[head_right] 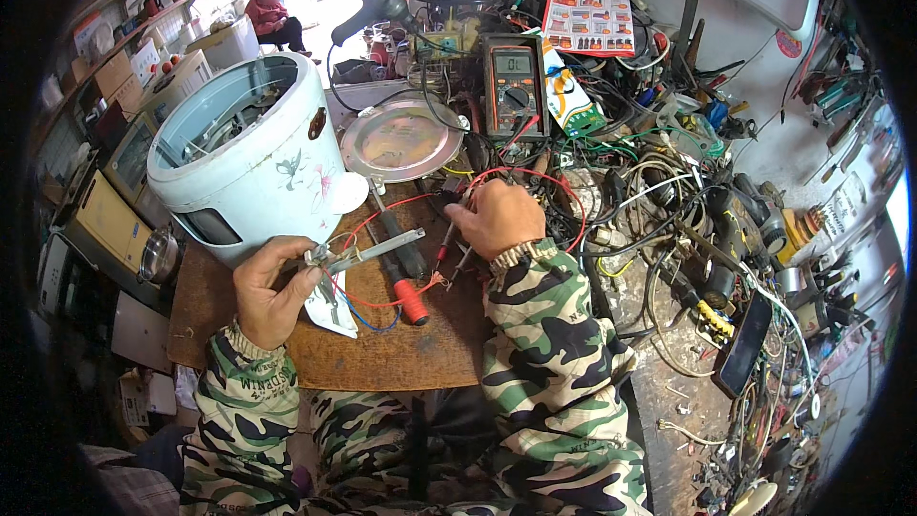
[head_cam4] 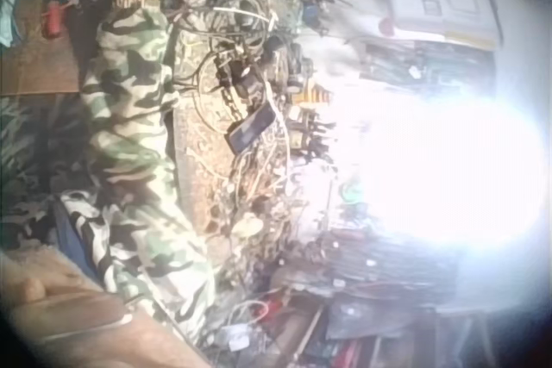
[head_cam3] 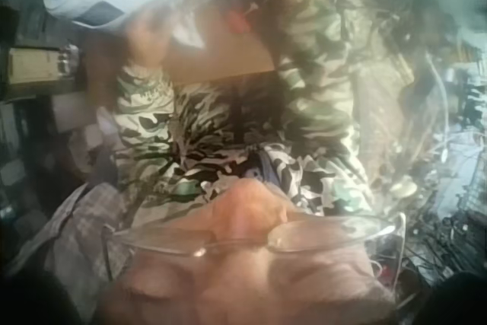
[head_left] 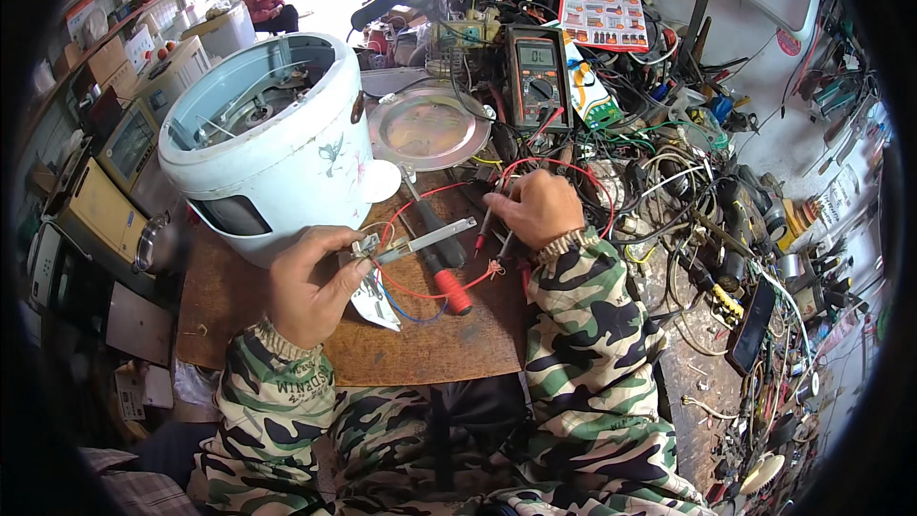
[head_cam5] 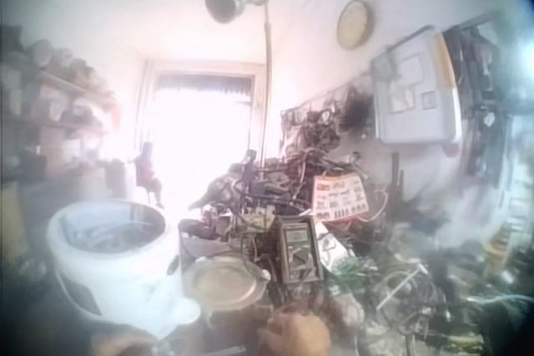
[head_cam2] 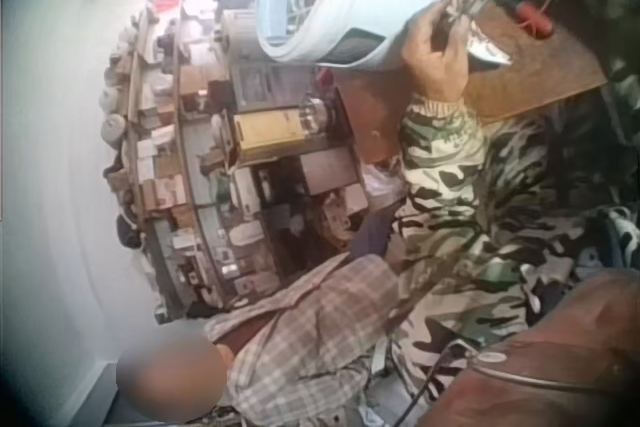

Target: The person uses pliers and a multimeter to test and adjust a small white electrical component with wires. They repeatedly strip wire ends, probe terminals, and check continuity while seated at a cluttered workbench.

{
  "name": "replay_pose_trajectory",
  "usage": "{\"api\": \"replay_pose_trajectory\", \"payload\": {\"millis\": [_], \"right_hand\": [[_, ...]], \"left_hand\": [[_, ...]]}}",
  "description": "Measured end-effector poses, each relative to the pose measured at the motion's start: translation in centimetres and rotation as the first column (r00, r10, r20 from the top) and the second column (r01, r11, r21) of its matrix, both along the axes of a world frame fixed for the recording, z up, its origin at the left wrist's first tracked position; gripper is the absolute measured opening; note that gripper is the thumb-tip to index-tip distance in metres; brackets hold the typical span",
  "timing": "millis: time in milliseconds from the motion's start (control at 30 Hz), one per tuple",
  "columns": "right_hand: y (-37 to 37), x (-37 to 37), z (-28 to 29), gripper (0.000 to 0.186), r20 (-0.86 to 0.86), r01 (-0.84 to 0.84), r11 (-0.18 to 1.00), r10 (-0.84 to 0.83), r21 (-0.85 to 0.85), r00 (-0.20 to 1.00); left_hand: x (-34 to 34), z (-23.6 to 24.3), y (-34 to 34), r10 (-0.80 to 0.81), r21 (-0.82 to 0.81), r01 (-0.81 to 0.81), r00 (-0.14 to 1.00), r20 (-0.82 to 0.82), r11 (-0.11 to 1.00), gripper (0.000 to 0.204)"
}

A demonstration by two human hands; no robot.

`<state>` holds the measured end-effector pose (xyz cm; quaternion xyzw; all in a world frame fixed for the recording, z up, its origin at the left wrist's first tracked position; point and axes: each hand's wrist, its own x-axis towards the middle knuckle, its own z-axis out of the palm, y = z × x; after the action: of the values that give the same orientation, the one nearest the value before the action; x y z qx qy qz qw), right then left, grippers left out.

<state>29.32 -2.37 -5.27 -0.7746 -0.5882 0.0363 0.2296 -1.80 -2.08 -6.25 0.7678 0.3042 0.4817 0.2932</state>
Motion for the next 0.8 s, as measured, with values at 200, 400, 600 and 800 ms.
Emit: {"api": "replay_pose_trajectory", "payload": {"millis": [200,400,600,800], "right_hand": [[0.2,-2.0,0.2,0.064,0.170,0.079,0.987,-0.055,-0.137,0.984],[0.2,-0.7,-0.3,0.032,0.046,0.089,0.994,-0.087,-0.059,0.995],[1.1,0.6,-0.4,0.024,-0.297,0.087,0.829,0.098,0.552,0.950],[-0.8,-0.7,2.1,0.014,-0.700,0.109,0.694,0.688,0.712,0.190]], "left_hand": [[0.1,0.6,-0.4,-0.001,0.039,0.003,0.999,-0.052,0.999,0.022],[0.2,0.8,-0.2,-0.059,0.026,0.060,0.997,-0.042,0.998,0.028],[-0.1,1.1,-0.4,-0.041,0.101,0.054,0.991,-0.128,0.993,0.053],[1.1,1.1,0.0,-0.091,0.146,0.112,0.986,-0.140,0.983,0.056]]}}
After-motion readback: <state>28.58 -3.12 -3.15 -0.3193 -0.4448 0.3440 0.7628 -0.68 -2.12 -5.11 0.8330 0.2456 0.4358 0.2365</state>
